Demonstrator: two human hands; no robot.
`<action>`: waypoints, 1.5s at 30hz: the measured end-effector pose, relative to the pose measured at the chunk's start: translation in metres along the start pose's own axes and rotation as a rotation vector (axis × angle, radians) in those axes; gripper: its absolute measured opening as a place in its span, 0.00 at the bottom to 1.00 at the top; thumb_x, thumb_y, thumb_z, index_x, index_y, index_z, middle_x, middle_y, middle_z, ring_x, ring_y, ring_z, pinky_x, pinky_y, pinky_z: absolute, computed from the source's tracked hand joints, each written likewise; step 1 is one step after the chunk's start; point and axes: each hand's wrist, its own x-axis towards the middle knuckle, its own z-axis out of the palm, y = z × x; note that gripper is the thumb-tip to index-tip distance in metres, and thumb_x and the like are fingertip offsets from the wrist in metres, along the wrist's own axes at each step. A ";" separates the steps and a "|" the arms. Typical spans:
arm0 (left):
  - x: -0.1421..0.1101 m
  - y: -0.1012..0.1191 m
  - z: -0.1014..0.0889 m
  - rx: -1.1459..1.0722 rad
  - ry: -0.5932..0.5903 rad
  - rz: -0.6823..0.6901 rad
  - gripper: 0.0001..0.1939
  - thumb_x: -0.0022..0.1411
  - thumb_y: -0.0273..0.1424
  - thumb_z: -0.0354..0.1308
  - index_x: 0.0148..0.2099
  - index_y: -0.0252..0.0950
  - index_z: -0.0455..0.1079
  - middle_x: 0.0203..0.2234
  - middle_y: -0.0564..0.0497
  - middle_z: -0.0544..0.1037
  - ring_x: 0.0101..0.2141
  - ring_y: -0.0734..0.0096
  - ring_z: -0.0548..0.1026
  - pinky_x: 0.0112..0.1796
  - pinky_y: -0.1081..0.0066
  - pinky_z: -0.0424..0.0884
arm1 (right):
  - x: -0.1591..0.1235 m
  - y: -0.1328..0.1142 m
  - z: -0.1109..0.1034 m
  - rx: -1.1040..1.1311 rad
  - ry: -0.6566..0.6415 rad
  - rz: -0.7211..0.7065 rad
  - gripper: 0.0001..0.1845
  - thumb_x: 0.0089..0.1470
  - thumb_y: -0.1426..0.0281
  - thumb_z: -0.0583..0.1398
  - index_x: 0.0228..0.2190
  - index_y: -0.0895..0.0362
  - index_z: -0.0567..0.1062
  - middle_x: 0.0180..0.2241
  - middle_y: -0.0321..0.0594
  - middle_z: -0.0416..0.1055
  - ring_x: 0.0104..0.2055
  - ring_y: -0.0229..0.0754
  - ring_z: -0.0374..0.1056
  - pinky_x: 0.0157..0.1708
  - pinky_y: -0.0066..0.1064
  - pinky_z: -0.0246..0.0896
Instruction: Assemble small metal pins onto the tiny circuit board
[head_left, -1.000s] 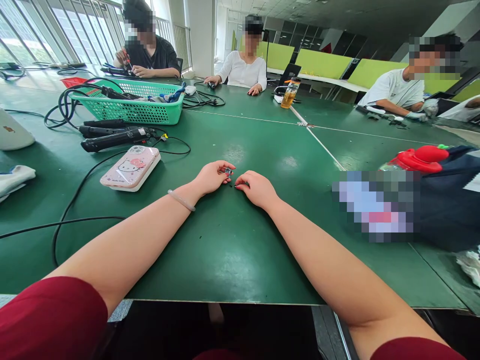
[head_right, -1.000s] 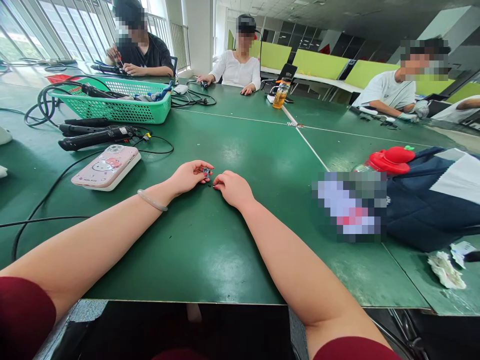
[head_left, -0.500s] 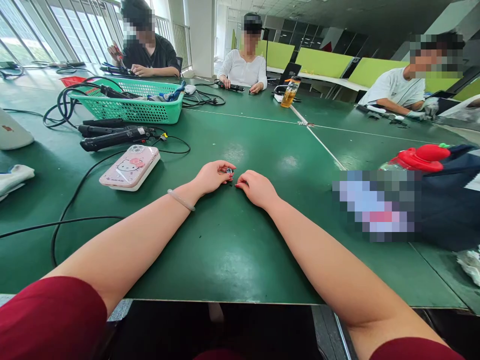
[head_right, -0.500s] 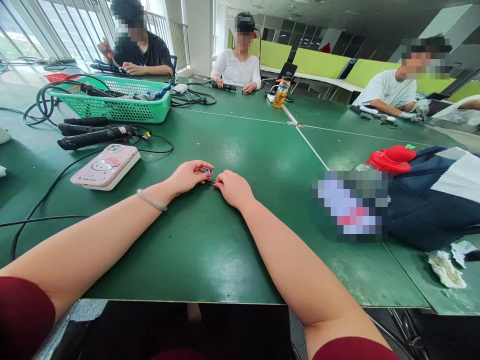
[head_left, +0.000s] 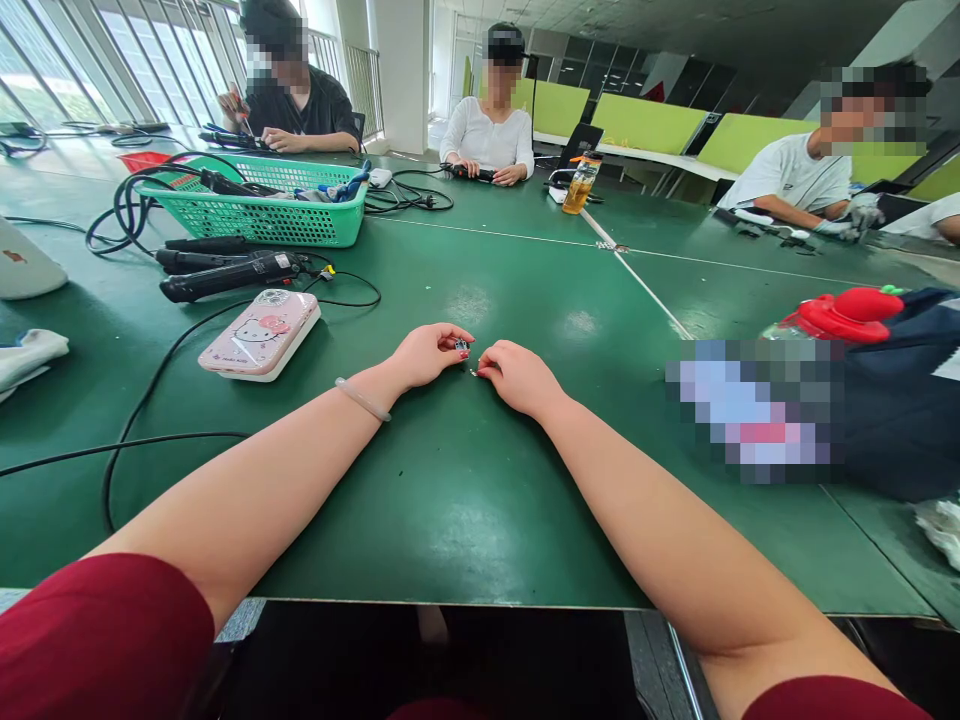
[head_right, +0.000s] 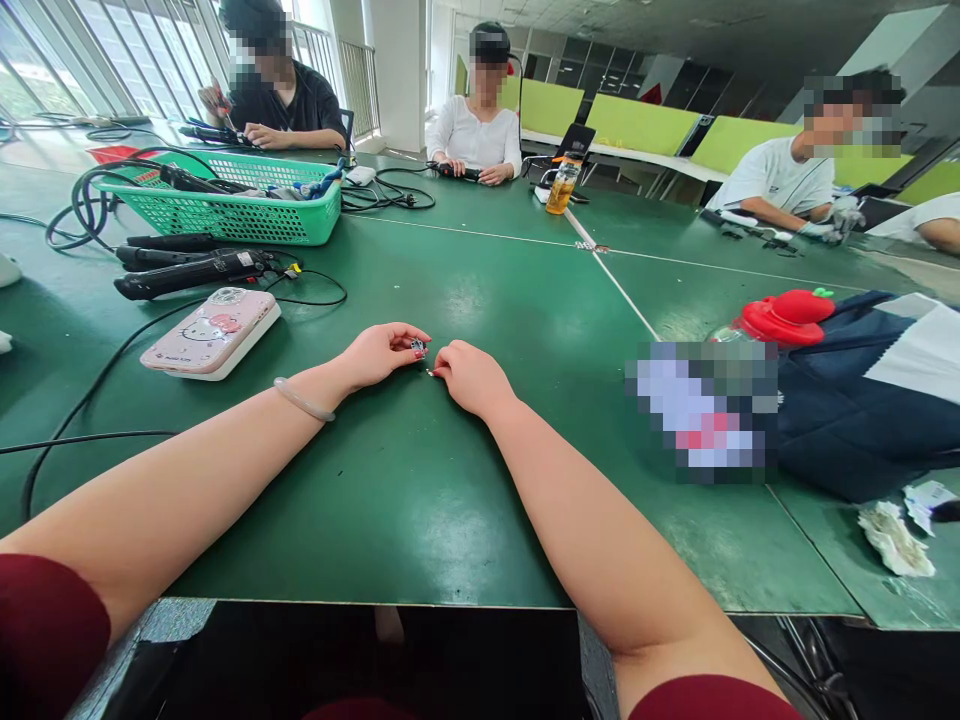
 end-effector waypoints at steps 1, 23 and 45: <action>0.000 0.000 0.000 -0.002 -0.003 -0.001 0.14 0.51 0.27 0.61 0.43 0.34 0.74 0.29 0.52 0.75 0.31 0.75 0.72 0.42 0.68 0.69 | 0.000 0.000 0.001 -0.021 0.001 -0.011 0.06 0.58 0.72 0.56 0.31 0.57 0.73 0.35 0.39 0.69 0.37 0.38 0.64 0.37 0.29 0.56; 0.003 -0.003 0.000 -0.001 0.040 -0.025 0.14 0.50 0.27 0.63 0.42 0.35 0.74 0.29 0.51 0.75 0.32 0.74 0.72 0.43 0.67 0.69 | -0.004 -0.013 0.000 -0.087 0.009 0.019 0.07 0.59 0.67 0.57 0.33 0.56 0.74 0.37 0.38 0.70 0.36 0.38 0.66 0.34 0.30 0.56; 0.000 -0.002 0.001 0.119 0.041 0.014 0.15 0.44 0.30 0.68 0.36 0.35 0.70 0.25 0.55 0.71 0.26 0.77 0.67 0.33 0.73 0.65 | 0.004 -0.006 0.005 -0.149 -0.018 0.027 0.12 0.63 0.68 0.51 0.37 0.57 0.73 0.39 0.42 0.68 0.38 0.40 0.65 0.34 0.30 0.56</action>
